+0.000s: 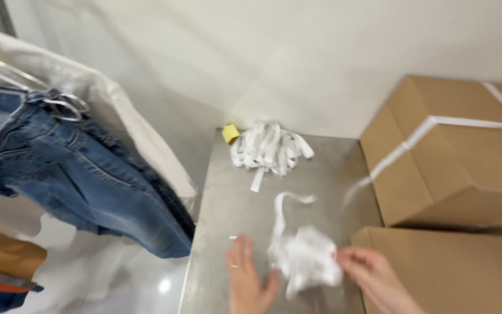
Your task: Packing clothing into cardboard boxes and tying them with decorative ribbons
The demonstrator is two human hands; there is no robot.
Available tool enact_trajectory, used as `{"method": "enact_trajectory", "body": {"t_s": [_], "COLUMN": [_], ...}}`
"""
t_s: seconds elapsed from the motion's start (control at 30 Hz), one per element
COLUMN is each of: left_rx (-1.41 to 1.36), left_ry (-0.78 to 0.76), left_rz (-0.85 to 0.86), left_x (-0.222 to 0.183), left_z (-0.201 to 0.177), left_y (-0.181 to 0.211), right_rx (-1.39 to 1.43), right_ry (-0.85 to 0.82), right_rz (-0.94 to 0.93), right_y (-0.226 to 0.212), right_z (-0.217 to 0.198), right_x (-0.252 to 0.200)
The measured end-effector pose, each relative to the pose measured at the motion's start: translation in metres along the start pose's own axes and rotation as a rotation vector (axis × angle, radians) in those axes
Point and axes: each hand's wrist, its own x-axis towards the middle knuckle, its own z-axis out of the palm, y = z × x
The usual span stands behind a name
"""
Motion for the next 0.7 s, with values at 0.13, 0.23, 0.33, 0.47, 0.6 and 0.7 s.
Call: {"method": "enact_trajectory", "body": {"t_s": [0.13,0.23,0.33,0.47,0.6,0.7], "left_rx": [-0.400,-0.687,-0.630,-0.551,-0.471,-0.515], "left_ry": [-0.344,-0.544,-1.066,-1.104,-1.014,-1.042], "left_rz": [-0.035,0.203,-0.012,-0.342,-0.300,-0.243], "left_x": [-0.073,-0.064,-0.099,-0.121,-0.176,-0.207], "left_z": [0.066,0.001,0.008,-0.021,0.006,0.006], "left_y": [0.106,0.179,0.192,0.260,0.306,0.374], "right_rx": [0.053,0.063,0.195,0.098,0.144,0.189], "right_ry": [-0.018,0.080,0.084,0.123,0.338,0.447], "right_rz": [0.248,0.329,0.200,0.099,0.140,0.129], "right_y": [0.053,0.054,0.097,0.059,0.060,0.063], "right_z": [-0.083,-0.123,-0.193,-0.236,-0.307,-0.365], "right_x": [-0.078,-0.133,-0.160,-0.239,-0.305,-0.356]}}
